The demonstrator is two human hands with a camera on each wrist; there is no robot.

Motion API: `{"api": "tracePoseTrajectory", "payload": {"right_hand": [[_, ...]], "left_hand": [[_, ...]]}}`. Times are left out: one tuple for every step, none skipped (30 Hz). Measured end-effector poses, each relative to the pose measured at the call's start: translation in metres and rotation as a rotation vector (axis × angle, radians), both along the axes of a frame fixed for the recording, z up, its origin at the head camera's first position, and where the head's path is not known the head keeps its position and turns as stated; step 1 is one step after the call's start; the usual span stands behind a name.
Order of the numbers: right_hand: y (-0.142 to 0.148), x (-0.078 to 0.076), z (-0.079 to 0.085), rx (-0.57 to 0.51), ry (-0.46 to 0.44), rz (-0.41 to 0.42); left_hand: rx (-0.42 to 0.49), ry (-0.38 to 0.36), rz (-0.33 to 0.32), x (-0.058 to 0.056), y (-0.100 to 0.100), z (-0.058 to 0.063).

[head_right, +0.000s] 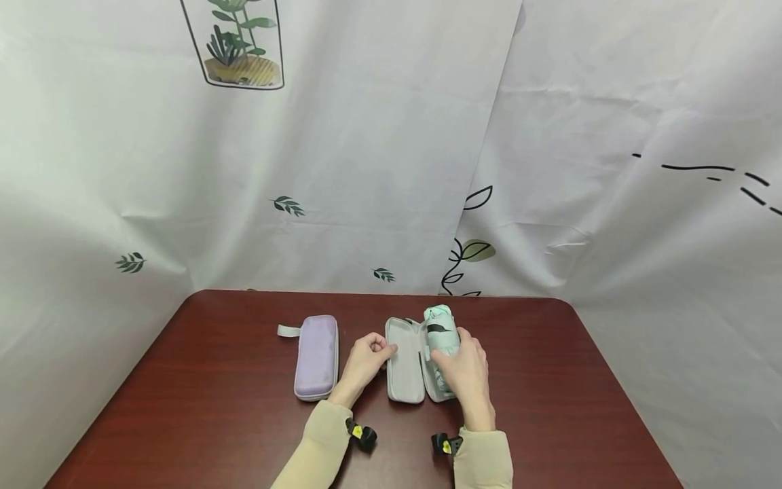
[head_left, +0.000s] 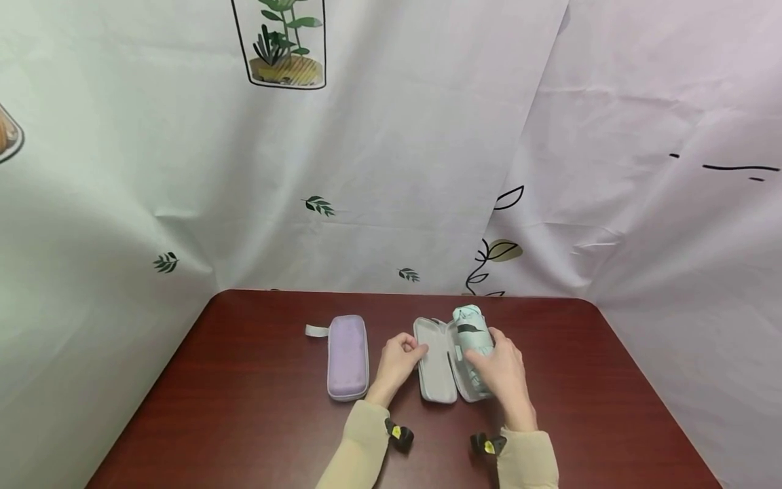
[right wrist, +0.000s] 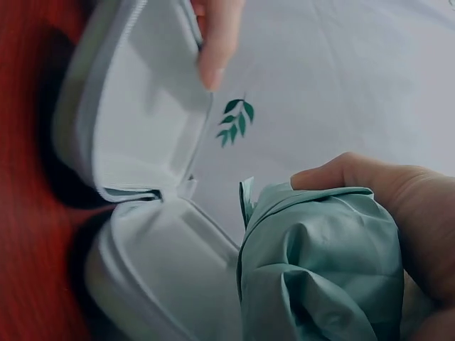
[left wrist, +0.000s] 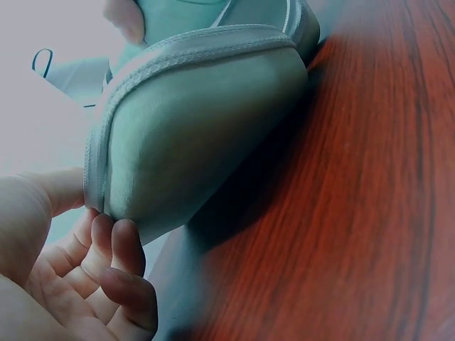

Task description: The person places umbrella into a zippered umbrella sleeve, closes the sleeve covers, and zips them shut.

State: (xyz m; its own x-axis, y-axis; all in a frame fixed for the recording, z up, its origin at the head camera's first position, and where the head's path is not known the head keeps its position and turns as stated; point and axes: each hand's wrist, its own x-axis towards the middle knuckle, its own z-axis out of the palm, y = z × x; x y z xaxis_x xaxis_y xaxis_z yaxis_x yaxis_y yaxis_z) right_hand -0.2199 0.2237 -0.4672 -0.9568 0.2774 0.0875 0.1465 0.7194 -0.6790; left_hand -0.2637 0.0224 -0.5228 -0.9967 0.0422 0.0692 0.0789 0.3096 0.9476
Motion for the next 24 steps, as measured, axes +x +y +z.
{"api": "tracePoseTrajectory", "payload": {"right_hand": [[-0.002, -0.001, -0.001, 0.002, -0.004, 0.006], [-0.003, -0.001, -0.002, 0.001, -0.007, 0.011], [-0.004, -0.002, -0.004, 0.005, -0.008, 0.017], [-0.005, -0.002, -0.005, 0.008, -0.007, 0.019], [-0.005, -0.003, -0.007, 0.016, -0.005, 0.019], [-0.006, -0.003, -0.008, 0.023, -0.002, 0.016], [-0.006, -0.003, -0.01, 0.035, 0.0, 0.013], [-0.006, -0.003, -0.011, 0.043, 0.001, 0.01], [-0.007, -0.003, -0.013, 0.054, 0.001, 0.012], [-0.007, -0.003, -0.015, 0.066, 0.001, 0.014], [-0.007, -0.003, -0.017, 0.075, -0.003, 0.019], [-0.008, -0.003, -0.019, 0.08, -0.009, 0.026], [-0.009, -0.004, -0.02, 0.084, -0.016, 0.034], [-0.01, -0.004, -0.022, 0.084, -0.023, 0.04], [-0.01, -0.004, -0.023, 0.084, -0.029, 0.043], [-0.011, -0.004, -0.025, 0.084, -0.035, 0.042], [-0.011, -0.004, -0.025, 0.084, -0.041, 0.038], [-0.011, -0.004, -0.026, 0.085, -0.043, 0.033], [-0.01, -0.004, -0.027, 0.085, -0.043, 0.027], [-0.01, -0.004, -0.027, 0.083, -0.043, 0.022], [-0.009, -0.004, -0.027, 0.081, -0.044, 0.018], [-0.009, -0.003, -0.027, 0.079, -0.043, 0.015], [-0.008, -0.003, -0.027, 0.076, -0.044, 0.014], [-0.008, -0.003, -0.026, 0.071, -0.046, 0.014]], "left_hand": [[-0.004, 0.0, 0.003, 0.0, -0.001, 0.0], [-0.006, -0.002, 0.007, -0.001, -0.002, 0.0], [-0.008, -0.002, 0.013, 0.0, -0.003, 0.0], [-0.011, -0.002, 0.018, 0.0, -0.003, 0.0], [-0.011, -0.003, 0.02, 0.0, -0.003, 0.0], [-0.011, -0.004, 0.018, 0.0, -0.003, 0.0], [-0.014, -0.006, 0.016, 0.0, -0.003, 0.0], [-0.014, -0.009, 0.015, 0.0, -0.003, 0.0], [-0.015, -0.007, 0.014, 0.001, -0.003, 0.0], [-0.012, -0.009, 0.012, 0.001, -0.002, 0.0], [-0.01, -0.01, 0.011, 0.001, -0.001, -0.001], [-0.011, -0.011, 0.014, 0.002, -0.001, -0.001], [-0.012, -0.012, 0.018, 0.002, 0.0, -0.001], [-0.011, -0.011, 0.022, 0.002, 0.0, -0.001], [-0.012, -0.011, 0.024, 0.002, 0.0, -0.002], [-0.013, -0.013, 0.025, 0.002, 0.0, -0.002], [-0.015, -0.012, 0.023, 0.002, 0.0, -0.002], [-0.015, -0.01, 0.02, 0.002, 0.0, -0.002], [-0.014, -0.008, 0.018, 0.002, 0.0, -0.001], [-0.012, -0.006, 0.016, 0.002, 0.0, -0.001], [-0.009, -0.004, 0.014, 0.002, 0.0, -0.001], [-0.007, -0.002, 0.013, 0.002, 0.0, -0.001], [-0.006, 0.001, 0.014, 0.002, 0.0, -0.001], [-0.004, 0.003, 0.016, 0.002, -0.001, -0.001]]}}
